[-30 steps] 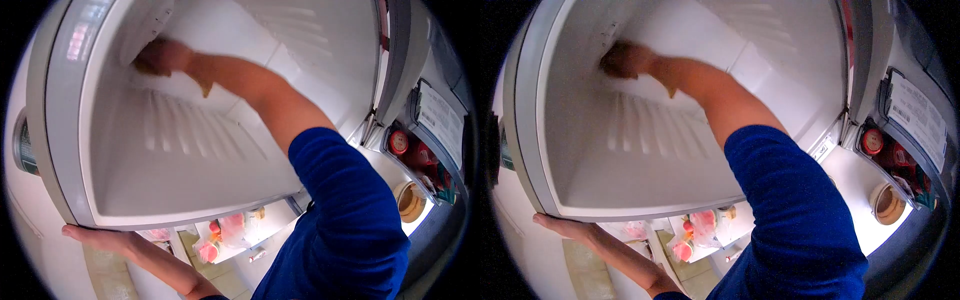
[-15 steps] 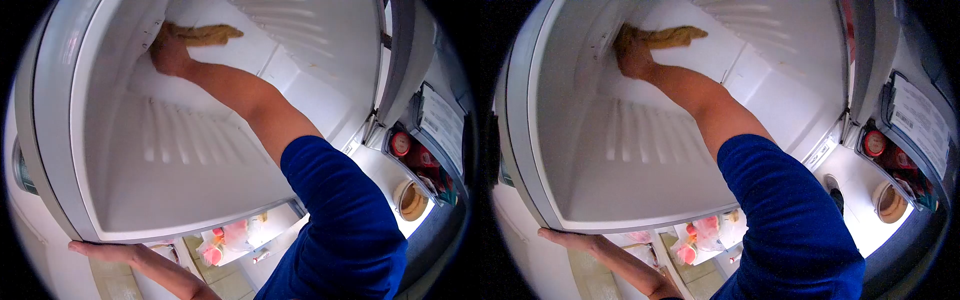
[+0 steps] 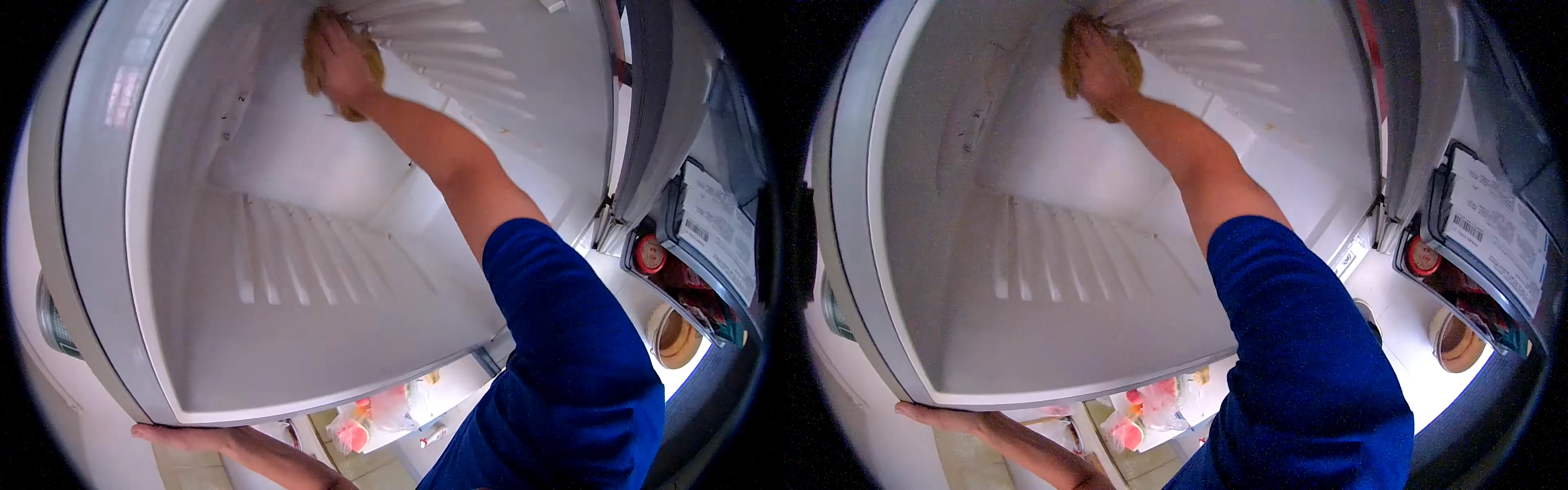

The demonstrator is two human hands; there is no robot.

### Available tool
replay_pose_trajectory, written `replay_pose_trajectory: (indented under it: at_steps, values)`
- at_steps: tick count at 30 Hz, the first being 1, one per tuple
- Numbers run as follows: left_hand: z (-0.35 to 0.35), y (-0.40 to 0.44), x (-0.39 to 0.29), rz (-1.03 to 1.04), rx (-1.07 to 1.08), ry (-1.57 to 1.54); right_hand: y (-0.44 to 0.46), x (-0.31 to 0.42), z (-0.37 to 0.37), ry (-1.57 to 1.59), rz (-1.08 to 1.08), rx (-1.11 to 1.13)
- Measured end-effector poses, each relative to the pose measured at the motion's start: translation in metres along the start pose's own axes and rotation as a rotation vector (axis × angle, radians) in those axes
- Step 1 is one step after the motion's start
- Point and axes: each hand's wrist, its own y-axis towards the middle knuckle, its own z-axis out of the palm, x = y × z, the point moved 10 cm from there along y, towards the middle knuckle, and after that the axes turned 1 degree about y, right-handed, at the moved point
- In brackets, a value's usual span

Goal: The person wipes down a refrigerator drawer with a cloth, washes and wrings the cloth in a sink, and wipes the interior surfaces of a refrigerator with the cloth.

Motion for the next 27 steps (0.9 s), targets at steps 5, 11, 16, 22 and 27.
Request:
replay_pose_trajectory:
  at_steps: [5, 11, 16, 22, 27]
  values:
    - [-0.007, 0.002, 0.003, -0.02, 0.002, 0.054, -0.131, -0.072, 0.027, 0.812, 0.559, 0.054]
    - [0.001, 0.007, 0.003, 0.03, 0.149, -0.027, -0.073, -0.034, -0.018, 0.872, 0.606, 0.134]
    - [0.005, -0.003, 0.005, -0.058, 0.09, -0.031, 0.01, 0.074, -0.093, 1.831, 0.81, -0.186]
    - [0.007, -0.006, -0.005, 0.027, 0.099, 0.062, 0.008, 0.164, -0.134, 1.245, 0.516, -0.012]
    - [0.011, -0.011, -0.009, 0.0, 0.118, 0.041, -0.049, 0.239, -0.164, 0.889, 0.28, -0.204]
